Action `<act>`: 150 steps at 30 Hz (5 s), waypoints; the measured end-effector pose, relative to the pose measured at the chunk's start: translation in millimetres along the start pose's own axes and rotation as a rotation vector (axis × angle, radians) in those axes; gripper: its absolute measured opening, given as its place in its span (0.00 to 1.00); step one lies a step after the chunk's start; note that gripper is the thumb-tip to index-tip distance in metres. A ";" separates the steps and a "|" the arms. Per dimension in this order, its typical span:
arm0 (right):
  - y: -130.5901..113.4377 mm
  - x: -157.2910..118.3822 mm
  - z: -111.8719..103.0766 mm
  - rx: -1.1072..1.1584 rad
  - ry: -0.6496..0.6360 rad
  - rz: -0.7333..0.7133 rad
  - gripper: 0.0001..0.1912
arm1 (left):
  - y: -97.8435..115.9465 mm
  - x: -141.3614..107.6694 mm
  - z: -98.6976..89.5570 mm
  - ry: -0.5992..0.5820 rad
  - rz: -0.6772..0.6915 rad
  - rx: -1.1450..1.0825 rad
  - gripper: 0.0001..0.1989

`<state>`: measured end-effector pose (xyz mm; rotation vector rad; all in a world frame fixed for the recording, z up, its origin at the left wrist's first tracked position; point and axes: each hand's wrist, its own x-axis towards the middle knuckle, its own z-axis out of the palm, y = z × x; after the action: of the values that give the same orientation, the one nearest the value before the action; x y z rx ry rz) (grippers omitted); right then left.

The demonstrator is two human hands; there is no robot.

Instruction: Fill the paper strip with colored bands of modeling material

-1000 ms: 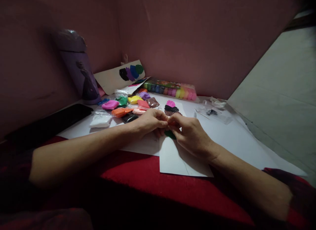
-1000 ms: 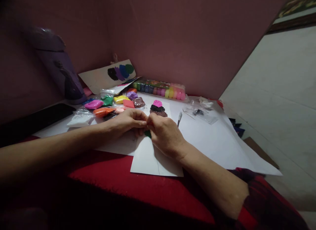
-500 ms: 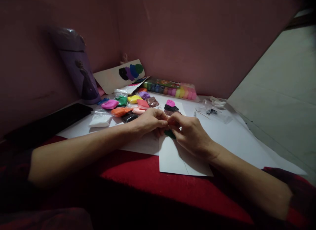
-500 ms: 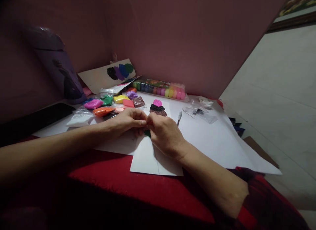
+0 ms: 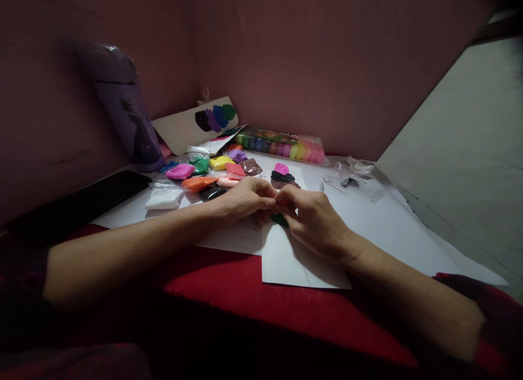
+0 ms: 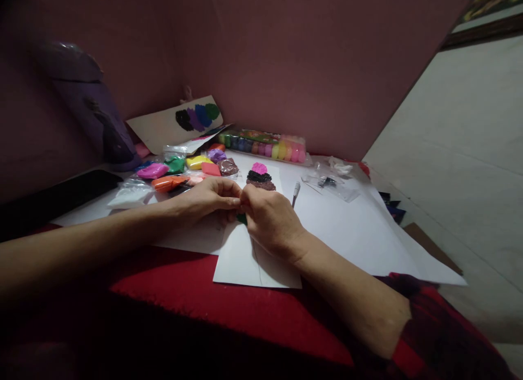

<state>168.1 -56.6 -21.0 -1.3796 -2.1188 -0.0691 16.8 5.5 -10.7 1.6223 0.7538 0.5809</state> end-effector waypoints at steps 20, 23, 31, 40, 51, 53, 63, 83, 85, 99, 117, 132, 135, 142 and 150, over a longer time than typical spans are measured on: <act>0.1 0.3 -1.1 -0.029 -0.029 -0.023 0.04 | -0.8 1.2 -1.4 -0.012 -0.010 0.024 0.05; -0.2 0.4 -1.1 -0.061 -0.035 -0.008 0.04 | -1.6 2.1 -1.9 -0.012 -0.011 0.020 0.05; 0.3 0.2 -0.3 -0.054 -0.048 -0.019 0.04 | -2.3 3.0 -1.8 -0.012 -0.007 0.017 0.05; -1.8 -0.7 -0.6 -0.077 -0.012 0.032 0.04 | -2.1 1.9 -1.3 -0.023 0.003 0.019 0.04; -1.0 0.6 -2.0 -0.131 -0.080 -0.036 0.03 | -1.3 1.8 -0.6 -0.016 -0.016 0.054 0.05; -1.4 0.0 -1.6 -0.138 -0.077 -0.028 0.03 | -0.9 1.5 -0.6 -0.018 -0.017 0.053 0.04; -3.8 -0.2 -2.2 -0.216 -0.081 0.013 0.03 | -5.1 3.3 -2.6 -0.041 0.005 0.014 0.03; -3.6 -0.7 -1.2 -0.288 -0.028 0.034 0.04 | -6.9 4.1 -3.1 -0.043 0.014 0.003 0.03; -4.2 -0.8 -1.6 -0.313 -0.022 0.024 0.04 | -7.5 4.2 -3.2 -0.044 0.017 -0.004 0.02; -5.3 -0.7 -3.2 -0.373 -0.017 0.019 0.06 | -5.0 2.7 -1.6 -0.037 0.026 -0.008 0.02; -3.1 -0.2 -2.6 -0.136 0.009 -0.052 0.16 | -4.0 2.4 -0.2 -0.017 0.042 -0.030 0.10; -2.5 0.1 -2.9 -0.233 -0.005 0.026 0.15 | -6.0 2.5 -0.8 0.010 0.084 -0.080 0.07; -2.3 -0.2 -2.9 -0.240 0.002 0.038 0.15 | -4.4 2.1 -0.6 0.020 0.074 -0.082 0.08; -1.9 0.0 -2.9 -0.234 0.013 0.084 0.12 | -2.4 0.2 -0.4 0.071 0.102 -0.138 0.11; -2.1 0.3 -3.1 -0.208 0.038 0.096 0.10 | -0.3 0.4 -1.0 0.092 0.099 -0.115 0.06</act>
<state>167.7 -58.5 -17.7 -1.5851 -2.0563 -0.2816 16.2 6.5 -10.9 1.5407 0.6977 0.7609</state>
